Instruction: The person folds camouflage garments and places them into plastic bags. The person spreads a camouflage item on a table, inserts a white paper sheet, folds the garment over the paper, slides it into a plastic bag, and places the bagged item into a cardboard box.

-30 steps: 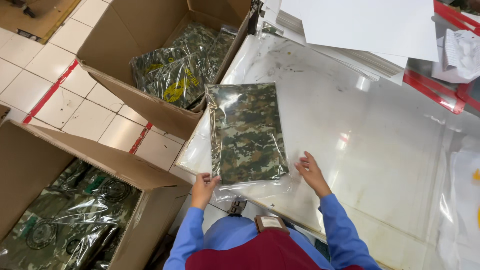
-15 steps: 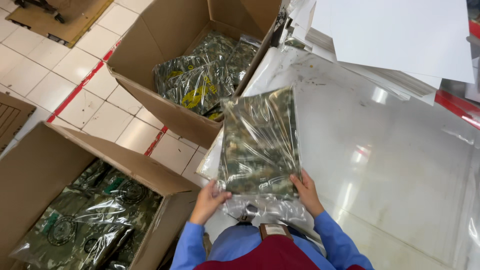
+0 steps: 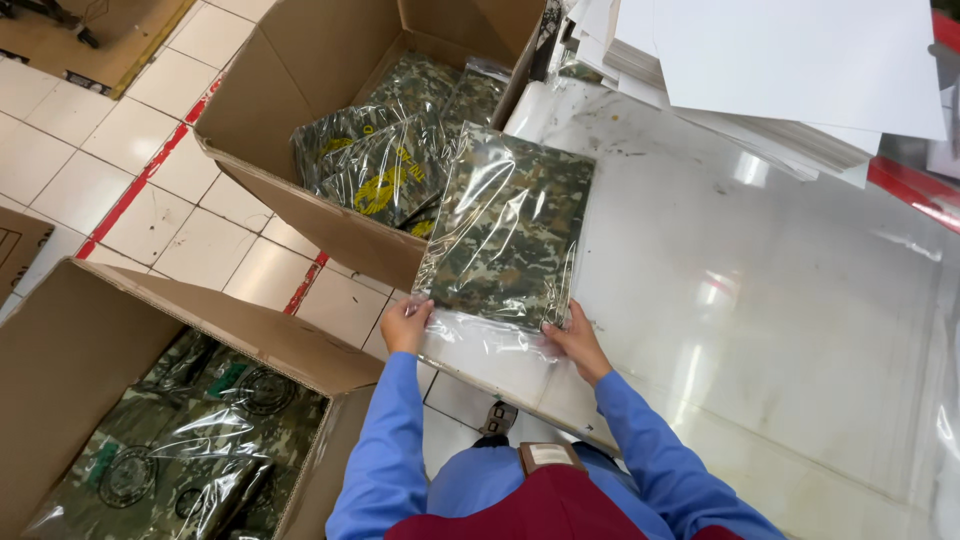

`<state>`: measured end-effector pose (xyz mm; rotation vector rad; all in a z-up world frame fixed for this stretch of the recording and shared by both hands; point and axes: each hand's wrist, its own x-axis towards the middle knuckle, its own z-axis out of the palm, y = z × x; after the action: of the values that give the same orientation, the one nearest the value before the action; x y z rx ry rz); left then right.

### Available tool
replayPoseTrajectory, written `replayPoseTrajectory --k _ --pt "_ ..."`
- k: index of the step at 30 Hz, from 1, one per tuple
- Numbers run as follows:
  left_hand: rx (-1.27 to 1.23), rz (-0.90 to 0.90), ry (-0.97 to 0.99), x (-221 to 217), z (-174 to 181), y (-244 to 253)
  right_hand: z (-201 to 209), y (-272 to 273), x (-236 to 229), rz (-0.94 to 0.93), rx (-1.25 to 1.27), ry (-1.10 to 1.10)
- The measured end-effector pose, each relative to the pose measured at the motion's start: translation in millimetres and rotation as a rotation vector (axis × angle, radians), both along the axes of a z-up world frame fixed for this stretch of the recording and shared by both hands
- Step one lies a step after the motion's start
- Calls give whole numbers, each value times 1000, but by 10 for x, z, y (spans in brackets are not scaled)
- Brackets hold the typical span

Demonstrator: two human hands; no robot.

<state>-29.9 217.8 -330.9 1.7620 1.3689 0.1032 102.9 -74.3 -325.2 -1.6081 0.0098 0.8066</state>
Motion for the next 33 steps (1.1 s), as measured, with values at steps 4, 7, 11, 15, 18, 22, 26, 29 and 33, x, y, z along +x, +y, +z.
replayPoseTrajectory --k 4,7,11,15,18,22,26,29,33 --pt "-116 17 -295 137 195 62 -61 214 67 -138 50 54" --pt "-172 81 -542 353 593 92 131 535 307 -237 63 -11" --pt "-59 19 -367 340 764 161 264 841 396 -316 197 -14" --pt "51 -7 -359 -337 579 -287 -5 649 -44 -359 249 -76" --pt "192 -87 -282 -1154 383 -879 13 251 -547 -341 201 -21" --pt "-87 -387 117 -2211 -338 -1354 98 -224 -974 -188 45 27" --pt "-477 -568 686 -2536 -641 -1324 -55 -485 -918 -164 -45 75" --pt "142 -786 913 -2173 -850 -1194 45 -567 -929 -77 -98 47" --pt "424 -933 609 -1410 -826 -1056 303 -748 -1109 -98 -109 77"
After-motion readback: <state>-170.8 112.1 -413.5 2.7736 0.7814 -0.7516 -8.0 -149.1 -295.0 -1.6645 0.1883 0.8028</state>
